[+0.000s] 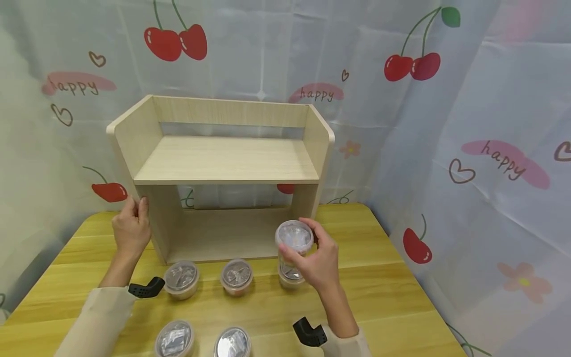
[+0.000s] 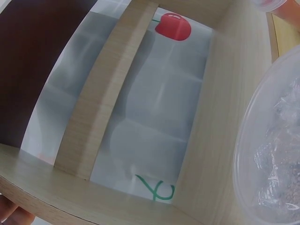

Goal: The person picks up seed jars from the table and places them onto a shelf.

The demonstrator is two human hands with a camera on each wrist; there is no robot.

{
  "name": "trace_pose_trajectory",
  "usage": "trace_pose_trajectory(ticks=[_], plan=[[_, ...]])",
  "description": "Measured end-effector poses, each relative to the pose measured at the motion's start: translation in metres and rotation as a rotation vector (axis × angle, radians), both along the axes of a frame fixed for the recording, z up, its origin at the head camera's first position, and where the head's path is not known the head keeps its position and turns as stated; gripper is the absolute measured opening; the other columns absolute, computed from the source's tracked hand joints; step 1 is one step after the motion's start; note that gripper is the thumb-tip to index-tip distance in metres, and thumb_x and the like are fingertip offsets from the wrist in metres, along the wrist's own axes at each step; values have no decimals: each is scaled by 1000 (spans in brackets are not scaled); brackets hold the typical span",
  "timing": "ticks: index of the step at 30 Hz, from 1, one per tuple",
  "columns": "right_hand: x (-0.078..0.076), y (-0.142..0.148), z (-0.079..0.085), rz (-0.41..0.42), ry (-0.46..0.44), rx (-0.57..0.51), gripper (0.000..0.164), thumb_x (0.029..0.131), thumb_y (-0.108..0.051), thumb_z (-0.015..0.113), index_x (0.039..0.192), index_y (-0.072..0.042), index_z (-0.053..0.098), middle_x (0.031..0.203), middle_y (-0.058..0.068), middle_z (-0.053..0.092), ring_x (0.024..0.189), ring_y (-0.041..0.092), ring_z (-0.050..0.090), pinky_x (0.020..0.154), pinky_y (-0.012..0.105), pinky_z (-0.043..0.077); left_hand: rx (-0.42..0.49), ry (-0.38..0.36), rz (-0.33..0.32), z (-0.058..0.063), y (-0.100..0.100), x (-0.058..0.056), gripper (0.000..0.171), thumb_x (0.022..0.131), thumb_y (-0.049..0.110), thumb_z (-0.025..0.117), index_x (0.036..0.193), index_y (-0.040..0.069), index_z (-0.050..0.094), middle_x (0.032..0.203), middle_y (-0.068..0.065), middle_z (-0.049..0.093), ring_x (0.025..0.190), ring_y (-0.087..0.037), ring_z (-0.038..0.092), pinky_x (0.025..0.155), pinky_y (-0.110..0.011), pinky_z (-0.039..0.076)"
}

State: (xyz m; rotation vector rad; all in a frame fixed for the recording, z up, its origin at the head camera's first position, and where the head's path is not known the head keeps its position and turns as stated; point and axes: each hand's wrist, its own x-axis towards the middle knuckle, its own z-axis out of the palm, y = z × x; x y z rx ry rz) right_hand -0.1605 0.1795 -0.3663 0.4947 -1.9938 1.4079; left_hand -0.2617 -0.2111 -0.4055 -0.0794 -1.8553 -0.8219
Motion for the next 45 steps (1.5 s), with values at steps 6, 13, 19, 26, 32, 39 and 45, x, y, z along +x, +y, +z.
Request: trace_pose_trajectory(ticks=[6,13,19,26,32,39,45], plan=[[-6,-2,1,-15,-1,-4,56,64,3,83,117,7,63,101,20,68,82,11,60,67,16,49,7,-3,12,-1,0,1,27,99,16,58,79,2,47,56,-10,43,47,-18,34,45,-37,26],[-8,-1,5,-39,-13,-21,54,66,0,83,117,6,64,103,19,68,83,11,61,69,16,49,11,-2,-4,-2,1,0,29,100,20,56,81,1,47,57,-13,44,47,-28,38,45,-41,28],[-8,-5,16,-71,-6,-22,54,67,2,81,116,11,62,103,24,67,82,10,60,69,14,48,20,2,-5,-3,2,0,30,100,18,56,78,2,44,55,-12,41,47,-30,37,45,-41,26],[4,-19,48,-100,6,-28,51,68,4,78,112,19,58,99,32,64,79,8,58,68,13,47,9,14,-3,-2,3,1,33,100,18,56,74,5,40,54,-6,35,45,-25,32,45,-37,23],[-2,-20,53,-102,11,-51,52,69,2,78,113,19,58,100,32,62,79,7,58,69,12,47,3,-3,-6,0,2,3,33,102,21,54,78,3,42,55,-9,36,45,-29,35,46,-38,24],[-7,-23,57,-123,27,-62,52,69,1,79,114,19,58,98,33,63,79,6,58,69,12,46,8,-8,2,0,0,3,31,101,20,55,79,2,43,55,-10,37,45,-31,36,46,-40,25],[-13,-25,62,-169,36,-65,54,70,1,80,114,19,58,97,33,63,78,7,57,69,12,45,4,-23,-2,-1,-2,1,28,101,18,55,81,1,44,57,-12,39,47,-33,39,47,-41,27]])
